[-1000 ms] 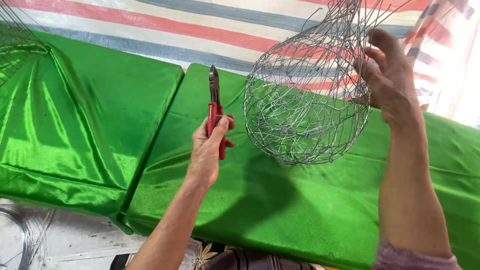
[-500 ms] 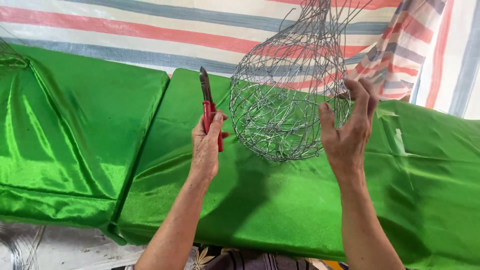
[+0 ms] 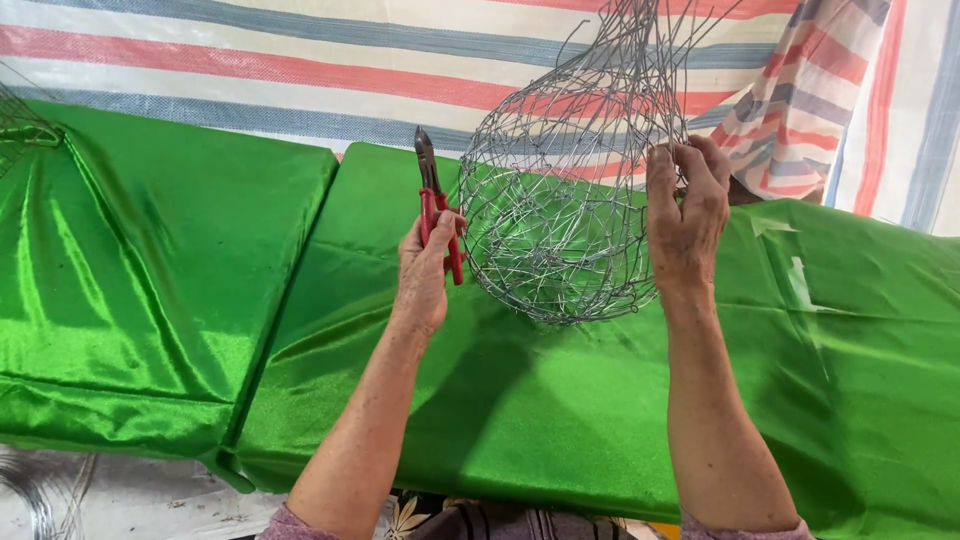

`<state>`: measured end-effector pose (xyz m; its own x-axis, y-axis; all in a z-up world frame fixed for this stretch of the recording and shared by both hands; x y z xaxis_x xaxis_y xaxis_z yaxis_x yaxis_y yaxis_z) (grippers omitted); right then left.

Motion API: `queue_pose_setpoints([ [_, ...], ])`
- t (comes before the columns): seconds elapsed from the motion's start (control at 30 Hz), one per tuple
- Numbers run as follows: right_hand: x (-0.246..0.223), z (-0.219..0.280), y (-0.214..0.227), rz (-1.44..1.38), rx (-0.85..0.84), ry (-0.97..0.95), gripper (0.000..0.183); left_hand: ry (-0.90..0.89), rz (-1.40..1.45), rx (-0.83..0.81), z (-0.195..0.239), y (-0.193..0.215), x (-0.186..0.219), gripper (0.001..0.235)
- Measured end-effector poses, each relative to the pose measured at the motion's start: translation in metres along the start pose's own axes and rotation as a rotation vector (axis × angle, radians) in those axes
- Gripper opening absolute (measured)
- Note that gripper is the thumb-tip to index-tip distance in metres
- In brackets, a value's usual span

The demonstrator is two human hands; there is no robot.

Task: Cutting individual wires of a mesh structure using wire cutters to shape or trim it.

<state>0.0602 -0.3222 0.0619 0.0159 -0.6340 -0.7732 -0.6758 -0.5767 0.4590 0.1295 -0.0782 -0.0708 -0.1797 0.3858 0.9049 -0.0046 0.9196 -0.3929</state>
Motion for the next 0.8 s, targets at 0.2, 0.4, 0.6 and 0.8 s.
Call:
queue_pose_setpoints([
  [0.2,0.000,-0.006,-0.001,-0.021,0.042,0.057,0.041,0.000,0.035,-0.023,0.000,0.000,0.001,0.022],
  [0.4,-0.009,-0.016,0.009,-0.105,0.006,0.135,0.044,-0.034,0.071,-0.077,0.020,-0.009,0.027,0.022],
  [0.6,-0.003,-0.040,0.030,-0.124,-0.062,0.349,0.041,-0.048,-0.015,-0.229,0.041,-0.011,0.063,0.027],
  [0.8,0.021,-0.063,0.032,-0.273,-0.221,0.388,0.047,-0.137,0.020,-0.239,0.081,-0.011,0.068,0.026],
])
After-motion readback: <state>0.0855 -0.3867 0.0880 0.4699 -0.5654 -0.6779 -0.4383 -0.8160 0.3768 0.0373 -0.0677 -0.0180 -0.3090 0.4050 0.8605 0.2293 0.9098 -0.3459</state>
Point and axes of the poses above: each hand's wrist, its own z-axis away from the middle knuckle, its own y-axis out of the back of the hand, x = y × z, the point moved 2 cm from there along -z, towards the middle knuckle, and after that the axes turned 10 degrees about -y, right-handed, at the moved point
